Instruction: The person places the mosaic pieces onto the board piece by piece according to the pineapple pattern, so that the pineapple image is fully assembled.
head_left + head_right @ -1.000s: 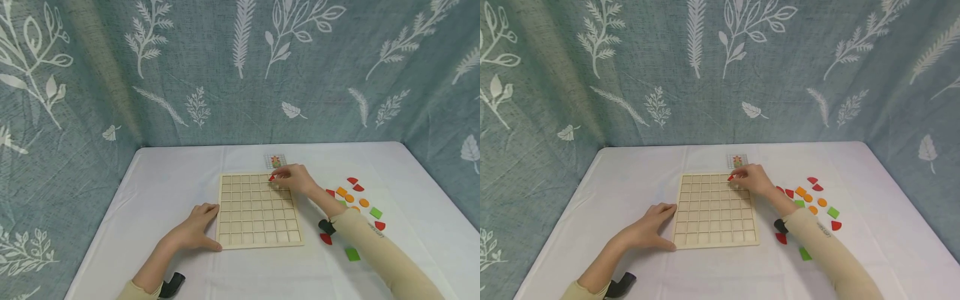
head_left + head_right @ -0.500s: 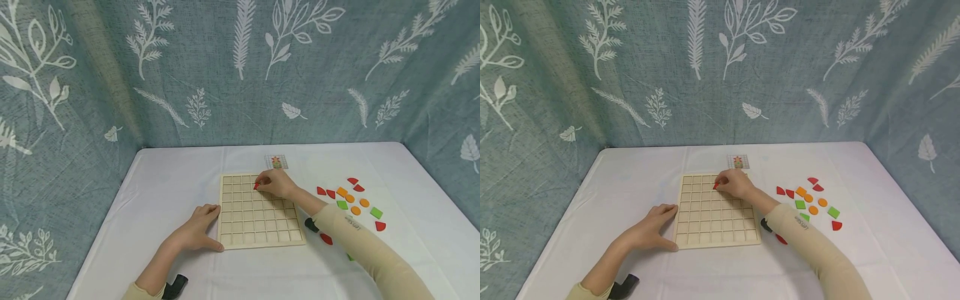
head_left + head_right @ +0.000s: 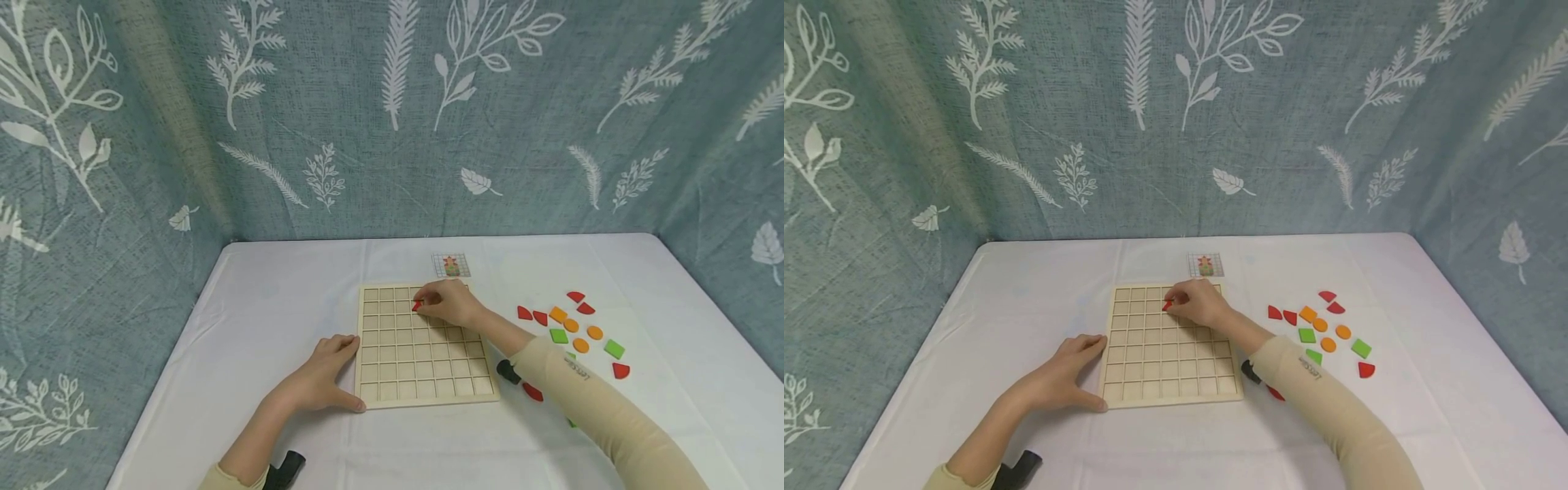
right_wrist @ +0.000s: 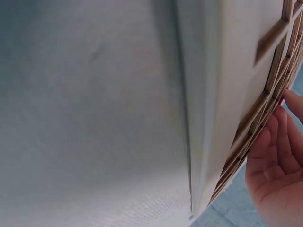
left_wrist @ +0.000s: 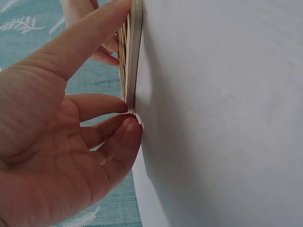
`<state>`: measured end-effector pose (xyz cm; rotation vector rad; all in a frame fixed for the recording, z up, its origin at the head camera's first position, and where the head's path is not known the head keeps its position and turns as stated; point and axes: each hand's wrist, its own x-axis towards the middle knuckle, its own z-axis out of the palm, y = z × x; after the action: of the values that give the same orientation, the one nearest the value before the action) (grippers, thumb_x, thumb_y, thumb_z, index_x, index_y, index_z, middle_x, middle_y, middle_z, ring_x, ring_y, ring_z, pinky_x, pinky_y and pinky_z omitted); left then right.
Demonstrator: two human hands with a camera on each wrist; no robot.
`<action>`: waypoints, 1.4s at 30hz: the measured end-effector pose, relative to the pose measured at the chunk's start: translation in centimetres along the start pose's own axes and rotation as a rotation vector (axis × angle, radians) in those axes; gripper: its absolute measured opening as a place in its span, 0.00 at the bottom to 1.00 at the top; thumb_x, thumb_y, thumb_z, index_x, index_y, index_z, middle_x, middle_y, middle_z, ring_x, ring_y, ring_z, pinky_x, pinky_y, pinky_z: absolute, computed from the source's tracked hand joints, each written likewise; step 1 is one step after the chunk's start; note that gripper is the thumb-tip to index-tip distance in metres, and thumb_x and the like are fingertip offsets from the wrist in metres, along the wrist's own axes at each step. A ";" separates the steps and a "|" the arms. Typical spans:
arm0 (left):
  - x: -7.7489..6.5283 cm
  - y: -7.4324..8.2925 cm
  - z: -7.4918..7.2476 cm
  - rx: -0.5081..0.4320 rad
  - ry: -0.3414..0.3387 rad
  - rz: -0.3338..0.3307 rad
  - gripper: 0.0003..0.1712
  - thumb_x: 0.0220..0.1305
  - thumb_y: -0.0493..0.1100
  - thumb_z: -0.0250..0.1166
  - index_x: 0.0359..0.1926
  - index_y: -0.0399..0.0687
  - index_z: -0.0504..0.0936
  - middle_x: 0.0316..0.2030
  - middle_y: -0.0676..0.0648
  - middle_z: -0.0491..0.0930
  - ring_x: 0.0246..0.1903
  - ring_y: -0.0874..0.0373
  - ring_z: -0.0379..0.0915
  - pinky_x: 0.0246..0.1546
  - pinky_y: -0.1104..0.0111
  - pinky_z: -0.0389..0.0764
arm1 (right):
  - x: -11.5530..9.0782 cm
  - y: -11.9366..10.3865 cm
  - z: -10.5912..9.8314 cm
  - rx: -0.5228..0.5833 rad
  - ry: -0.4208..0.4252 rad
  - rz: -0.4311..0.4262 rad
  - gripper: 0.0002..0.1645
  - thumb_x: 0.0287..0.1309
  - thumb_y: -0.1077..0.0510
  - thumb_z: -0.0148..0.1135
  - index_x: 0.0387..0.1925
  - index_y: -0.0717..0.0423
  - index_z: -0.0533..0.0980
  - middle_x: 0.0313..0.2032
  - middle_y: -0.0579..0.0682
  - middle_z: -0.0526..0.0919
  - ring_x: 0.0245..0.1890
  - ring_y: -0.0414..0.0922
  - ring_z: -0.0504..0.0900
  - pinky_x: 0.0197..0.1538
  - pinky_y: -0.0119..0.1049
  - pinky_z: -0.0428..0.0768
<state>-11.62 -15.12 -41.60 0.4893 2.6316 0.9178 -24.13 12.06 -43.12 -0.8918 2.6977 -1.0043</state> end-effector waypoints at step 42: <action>0.0 0.4 0.6 0.006 -0.006 0.006 0.63 0.40 0.52 0.82 0.70 0.28 0.59 0.71 0.35 0.55 0.69 0.39 0.48 0.65 0.45 0.58 | -11.1 6.1 -8.6 -0.024 0.194 0.385 0.18 0.61 0.54 0.66 0.50 0.57 0.82 0.46 0.54 0.83 0.43 0.50 0.80 0.34 0.36 0.78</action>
<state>-11.29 -14.52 -41.79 0.5009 2.6295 0.9084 -20.63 26.85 -41.25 -0.2653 2.8834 -1.0149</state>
